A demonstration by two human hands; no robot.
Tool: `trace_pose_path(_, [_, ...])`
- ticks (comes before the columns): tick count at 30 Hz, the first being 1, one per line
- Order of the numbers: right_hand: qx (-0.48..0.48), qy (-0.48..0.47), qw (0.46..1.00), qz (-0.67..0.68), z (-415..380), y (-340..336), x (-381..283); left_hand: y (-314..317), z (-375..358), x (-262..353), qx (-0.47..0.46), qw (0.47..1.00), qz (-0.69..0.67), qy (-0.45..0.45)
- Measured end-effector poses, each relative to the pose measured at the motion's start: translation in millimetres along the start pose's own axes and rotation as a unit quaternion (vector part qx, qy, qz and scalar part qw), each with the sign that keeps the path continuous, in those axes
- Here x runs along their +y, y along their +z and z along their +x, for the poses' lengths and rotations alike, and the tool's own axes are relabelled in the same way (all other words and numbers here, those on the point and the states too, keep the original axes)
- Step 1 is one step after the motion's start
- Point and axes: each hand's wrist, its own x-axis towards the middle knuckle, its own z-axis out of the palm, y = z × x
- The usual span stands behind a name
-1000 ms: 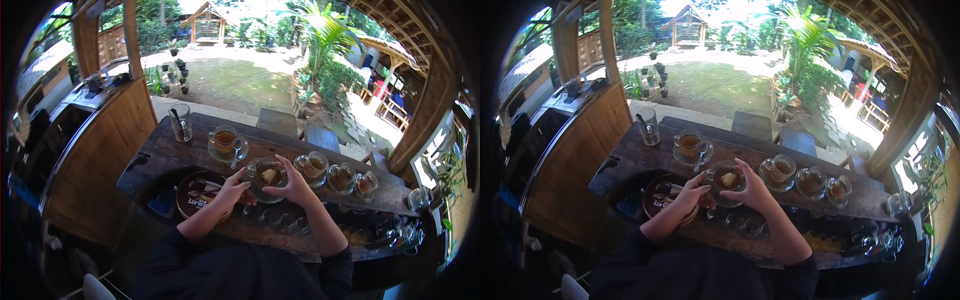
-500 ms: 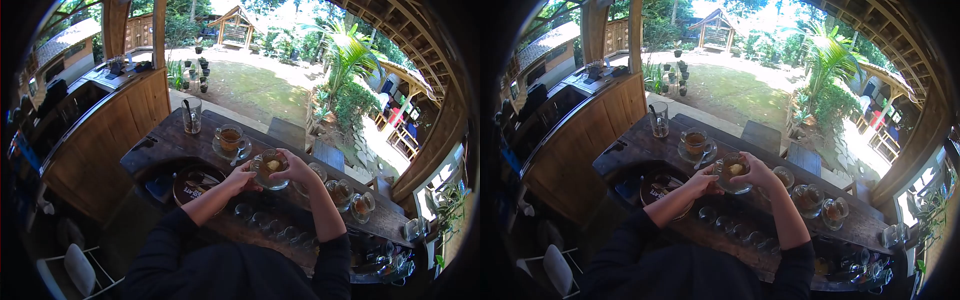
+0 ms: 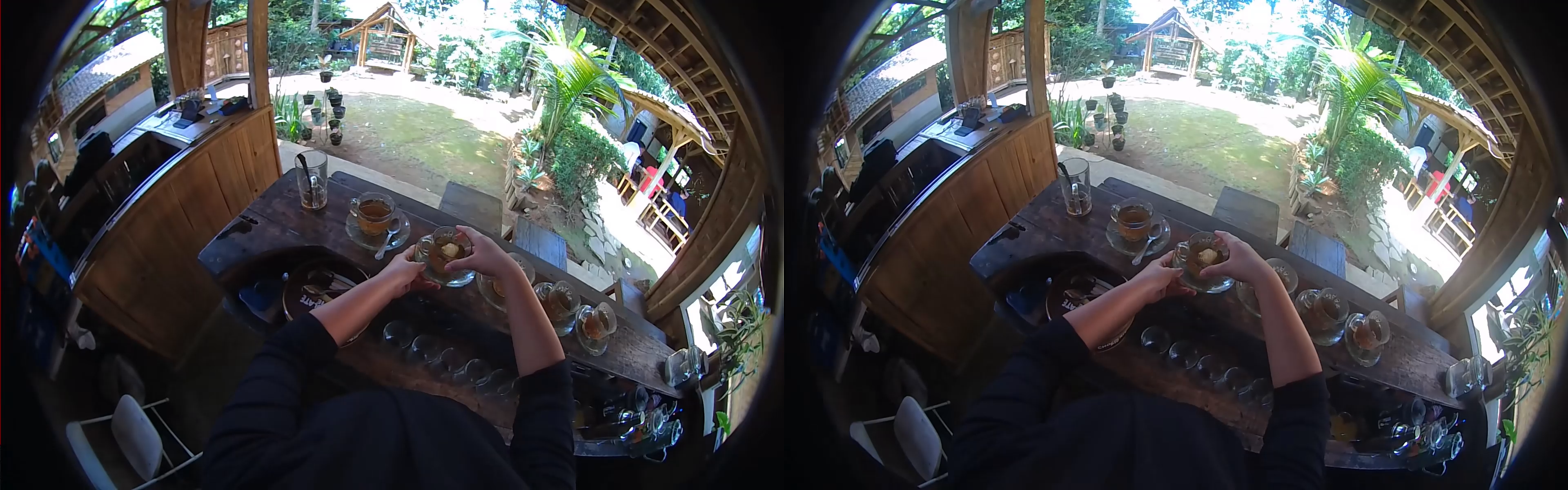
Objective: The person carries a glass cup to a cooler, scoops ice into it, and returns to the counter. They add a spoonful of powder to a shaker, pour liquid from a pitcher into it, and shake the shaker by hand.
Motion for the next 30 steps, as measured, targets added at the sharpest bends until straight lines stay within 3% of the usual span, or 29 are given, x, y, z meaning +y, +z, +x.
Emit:
trace_pose_path(12, [0.049, -0.002, 0.999, -0.002, 13.3, 12.4, 4.7, -4.9, 7.6, 8.0, 0.022, 0.999, 0.024, -0.001])
trace_pose_path(24, [0.077, 0.017, 0.997, 0.002, 17.5, 20.7, -5.4, -13.2, -1.3, 8.4, -0.029, 0.999, 0.038, -0.002])
trace_pose_path(30, [0.082, 0.023, 0.996, -0.011, 17.3, 23.4, -5.3, -17.5, -21.6, 3.8, 0.009, 0.998, 0.051, 0.021])
